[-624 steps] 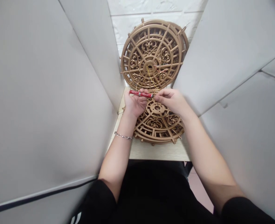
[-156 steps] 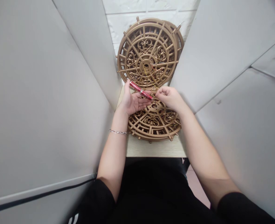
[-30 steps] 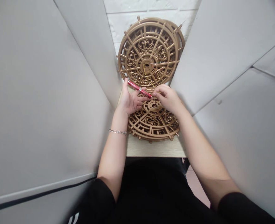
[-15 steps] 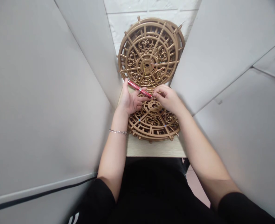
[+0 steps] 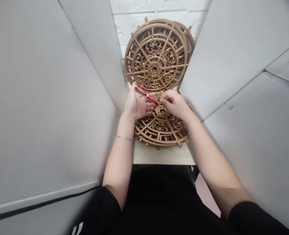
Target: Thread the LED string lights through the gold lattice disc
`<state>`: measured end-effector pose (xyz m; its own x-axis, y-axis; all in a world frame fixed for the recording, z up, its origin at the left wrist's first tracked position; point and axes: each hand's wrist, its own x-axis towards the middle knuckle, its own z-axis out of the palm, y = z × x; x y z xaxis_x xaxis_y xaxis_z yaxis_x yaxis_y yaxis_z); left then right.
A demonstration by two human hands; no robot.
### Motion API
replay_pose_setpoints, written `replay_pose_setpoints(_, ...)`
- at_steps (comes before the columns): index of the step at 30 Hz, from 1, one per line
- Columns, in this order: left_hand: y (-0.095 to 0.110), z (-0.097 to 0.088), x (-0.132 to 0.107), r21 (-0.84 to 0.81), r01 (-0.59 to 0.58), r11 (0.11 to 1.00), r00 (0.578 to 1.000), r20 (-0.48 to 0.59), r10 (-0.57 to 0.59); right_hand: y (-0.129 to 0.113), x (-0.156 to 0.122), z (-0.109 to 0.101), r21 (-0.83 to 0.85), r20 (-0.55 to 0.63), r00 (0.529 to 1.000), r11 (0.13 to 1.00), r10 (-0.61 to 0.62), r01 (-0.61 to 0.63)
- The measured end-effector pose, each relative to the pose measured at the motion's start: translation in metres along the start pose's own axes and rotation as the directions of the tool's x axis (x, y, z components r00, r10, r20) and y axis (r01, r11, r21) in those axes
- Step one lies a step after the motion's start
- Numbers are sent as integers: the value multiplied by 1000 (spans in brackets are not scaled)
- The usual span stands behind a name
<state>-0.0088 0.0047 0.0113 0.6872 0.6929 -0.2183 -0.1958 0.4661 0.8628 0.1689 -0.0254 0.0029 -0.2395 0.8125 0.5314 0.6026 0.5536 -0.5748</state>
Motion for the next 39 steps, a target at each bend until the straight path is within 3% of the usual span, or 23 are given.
replay_pose_setpoints(10, -3, -3, 4, -104, 38, 994, 999, -12, -40, 6, 0, 3, -33, 20, 1000, 999, -18, 18)
replay_pose_setpoints(28, -4, -5, 3, 34, 8, 999, 996, -85, -5, 7, 0, 1, -64, -9, 1000, 998, 26, -26)
replay_pose_setpoints(39, -2, -3, 3, -18, 49, 999, 991, -124, -51, 6, -1, 0, -69, -22, 999, 997, 30, -31)
